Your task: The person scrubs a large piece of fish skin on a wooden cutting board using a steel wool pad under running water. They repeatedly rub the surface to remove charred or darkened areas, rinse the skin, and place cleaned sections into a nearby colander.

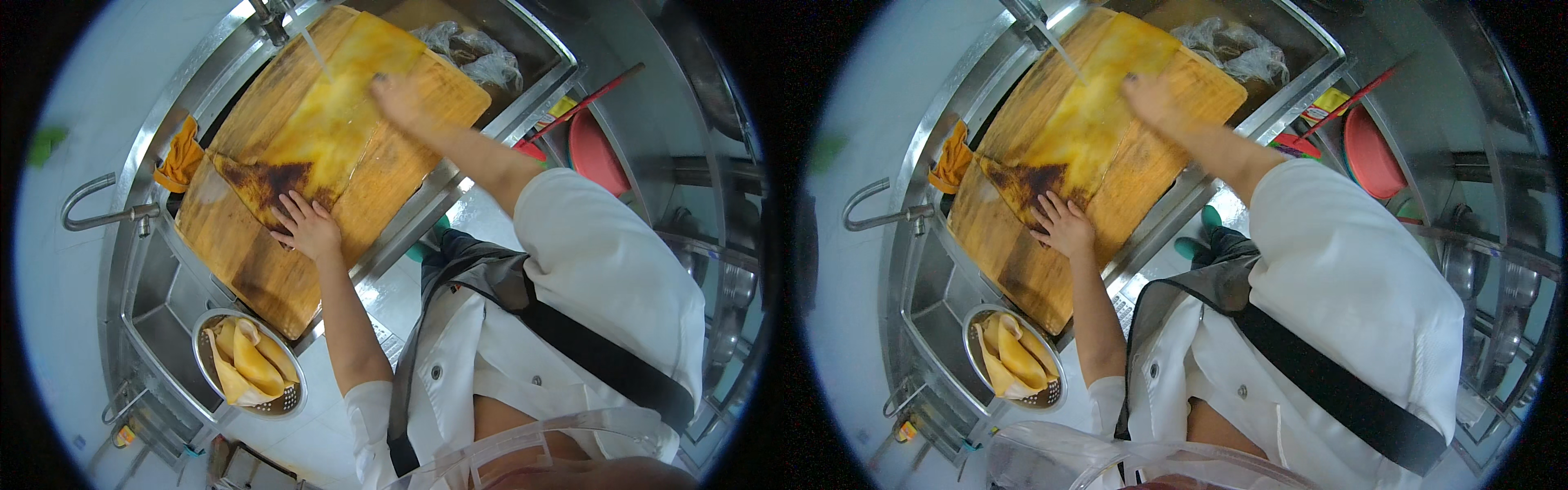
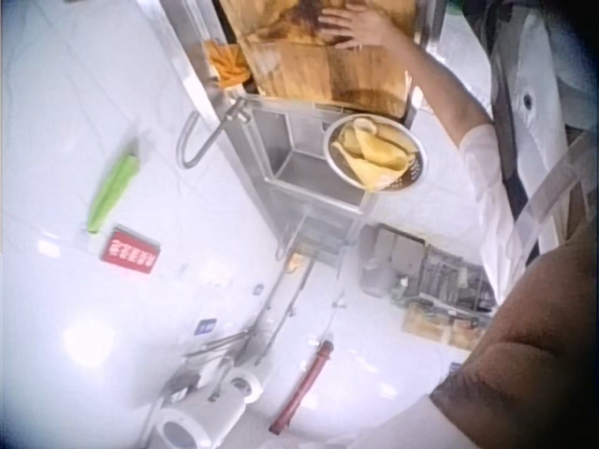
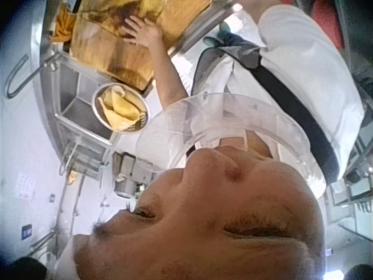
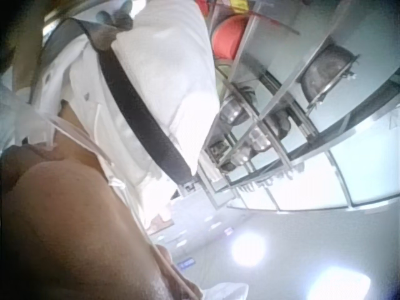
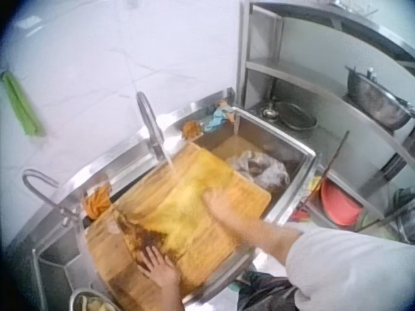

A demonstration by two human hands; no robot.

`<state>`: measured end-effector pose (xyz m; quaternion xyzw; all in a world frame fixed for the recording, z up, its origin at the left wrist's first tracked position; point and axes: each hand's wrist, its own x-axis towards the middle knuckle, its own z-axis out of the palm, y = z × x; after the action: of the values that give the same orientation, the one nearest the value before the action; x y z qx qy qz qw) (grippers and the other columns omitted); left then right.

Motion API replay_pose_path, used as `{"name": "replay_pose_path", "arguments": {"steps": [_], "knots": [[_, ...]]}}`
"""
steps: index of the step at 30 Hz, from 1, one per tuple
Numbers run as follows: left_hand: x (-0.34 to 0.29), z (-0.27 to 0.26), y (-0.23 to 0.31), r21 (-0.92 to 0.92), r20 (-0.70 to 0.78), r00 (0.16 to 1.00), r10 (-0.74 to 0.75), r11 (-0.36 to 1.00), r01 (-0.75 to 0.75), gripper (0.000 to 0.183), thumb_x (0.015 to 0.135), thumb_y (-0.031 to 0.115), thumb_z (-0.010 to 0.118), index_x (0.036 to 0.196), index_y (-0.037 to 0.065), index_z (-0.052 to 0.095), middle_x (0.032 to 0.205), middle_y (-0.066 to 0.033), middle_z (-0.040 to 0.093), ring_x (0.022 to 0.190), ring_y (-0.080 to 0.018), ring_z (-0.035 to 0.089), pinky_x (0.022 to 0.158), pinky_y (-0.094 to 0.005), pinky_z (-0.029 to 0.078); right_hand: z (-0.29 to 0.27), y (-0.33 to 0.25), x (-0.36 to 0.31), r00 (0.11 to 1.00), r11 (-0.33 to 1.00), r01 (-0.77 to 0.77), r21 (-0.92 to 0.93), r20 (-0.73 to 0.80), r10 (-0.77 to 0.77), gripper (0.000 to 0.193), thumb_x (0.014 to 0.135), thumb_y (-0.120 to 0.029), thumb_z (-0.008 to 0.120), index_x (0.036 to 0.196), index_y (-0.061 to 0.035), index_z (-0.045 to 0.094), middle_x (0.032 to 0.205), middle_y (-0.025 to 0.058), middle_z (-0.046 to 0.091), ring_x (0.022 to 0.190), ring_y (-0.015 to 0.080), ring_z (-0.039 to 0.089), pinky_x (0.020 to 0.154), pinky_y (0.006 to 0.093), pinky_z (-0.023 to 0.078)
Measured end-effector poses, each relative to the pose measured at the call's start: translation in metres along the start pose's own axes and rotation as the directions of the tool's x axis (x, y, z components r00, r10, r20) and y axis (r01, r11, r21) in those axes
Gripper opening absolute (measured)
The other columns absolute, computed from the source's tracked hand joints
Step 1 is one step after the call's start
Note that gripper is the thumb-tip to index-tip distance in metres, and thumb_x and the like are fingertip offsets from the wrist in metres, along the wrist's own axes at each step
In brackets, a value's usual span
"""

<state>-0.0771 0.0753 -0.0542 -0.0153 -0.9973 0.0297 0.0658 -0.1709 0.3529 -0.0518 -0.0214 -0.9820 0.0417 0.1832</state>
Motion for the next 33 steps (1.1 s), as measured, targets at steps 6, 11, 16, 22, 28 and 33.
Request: {"name": "replay_pose_path", "arguments": {"steps": [6,11,16,22,28,33], "knots": [[0.007,-0.005,0.013,0.046,0.063,0.998,-0.01,0.999,0.007,0.053,0.092,0.038,0.027,0.14,0.014,0.025,0.147,-0.0054,0.02,0.136,-0.0296,0.013,0.104,-0.059,0.003,0.003,-0.028,-0.021,0.996,0.996,-0.064,0.069,0.065,0.059,0.017,0.081,-0.016,0.047,0.092,-0.0102,0.057,0.09,0.0153,0.055,0.087,0.0326,0.052,0.072,0.0468,0.041],[0.01,-0.006,0.026,0.029,0.105,0.994,0.0,1.0,-0.003,0.057,0.092,0.041,0.027,0.14,0.01,0.024,0.146,-0.0149,0.018,0.135,-0.0323,0.014,0.106,-0.0566,0.003,-0.021,-0.091,-0.043,0.916,0.884,0.386,0.263,0.002,-0.401,0.016,0.076,-0.016,0.052,0.089,-0.0089,0.058,0.091,0.0146,0.056,0.087,0.0322,0.054,0.075,0.0469,0.042],[0.008,0.002,0.046,-0.046,0.008,0.999,0.045,0.998,-0.044,0.062,0.092,0.043,0.027,0.138,0.003,0.024,0.145,-0.0185,0.018,0.134,-0.0339,0.014,0.108,-0.0484,0.008,0.011,0.02,0.051,0.997,0.998,0.031,0.06,-0.079,-0.026,0.01,0.075,-0.017,0.055,0.08,-0.0103,0.06,0.076,0.0121,0.058,0.075,0.0275,0.058,0.064,0.0446,0.045],[0.012,-0.002,0.058,-0.111,0.082,0.996,-0.034,0.993,0.043,0.065,0.092,0.044,0.026,0.138,-0.001,0.02,0.145,-0.02,0.013,0.135,-0.0336,0.009,0.11,-0.043,0.006,0.031,-0.097,0.042,0.957,0.962,0.247,0.115,0.128,-0.261,0.016,0.079,-0.019,0.051,0.092,-0.0113,0.059,0.092,0.0111,0.058,0.089,0.0294,0.055,0.072,0.0455,0.043],[0.023,-0.007,0.083,-0.144,0.097,0.99,-0.105,0.982,0.119,0.074,0.089,0.047,0.031,0.136,-0.008,0.019,0.145,-0.0237,0.012,0.136,-0.0343,0.006,0.11,-0.0428,0.002,0.024,-0.138,0.052,0.795,0.707,0.495,0.505,0.065,-0.603,0.024,0.075,-0.02,0.06,0.099,-0.0129,0.06,0.107,0.0079,0.053,0.106,0.0279,0.046,0.084,0.0424,0.038],[0.031,-0.004,0.089,-0.125,0.094,0.974,-0.208,0.968,0.219,0.079,0.087,0.051,0.032,0.135,-0.011,0.018,0.144,-0.026,0.01,0.136,-0.0353,0.004,0.11,-0.0431,0.001,0.007,-0.059,0.023,0.613,0.554,0.657,0.511,0.066,-0.787,0.024,0.076,-0.022,0.061,0.099,-0.0133,0.059,0.102,0.0069,0.054,0.097,0.0259,0.051,0.083,0.0408,0.039]]}}
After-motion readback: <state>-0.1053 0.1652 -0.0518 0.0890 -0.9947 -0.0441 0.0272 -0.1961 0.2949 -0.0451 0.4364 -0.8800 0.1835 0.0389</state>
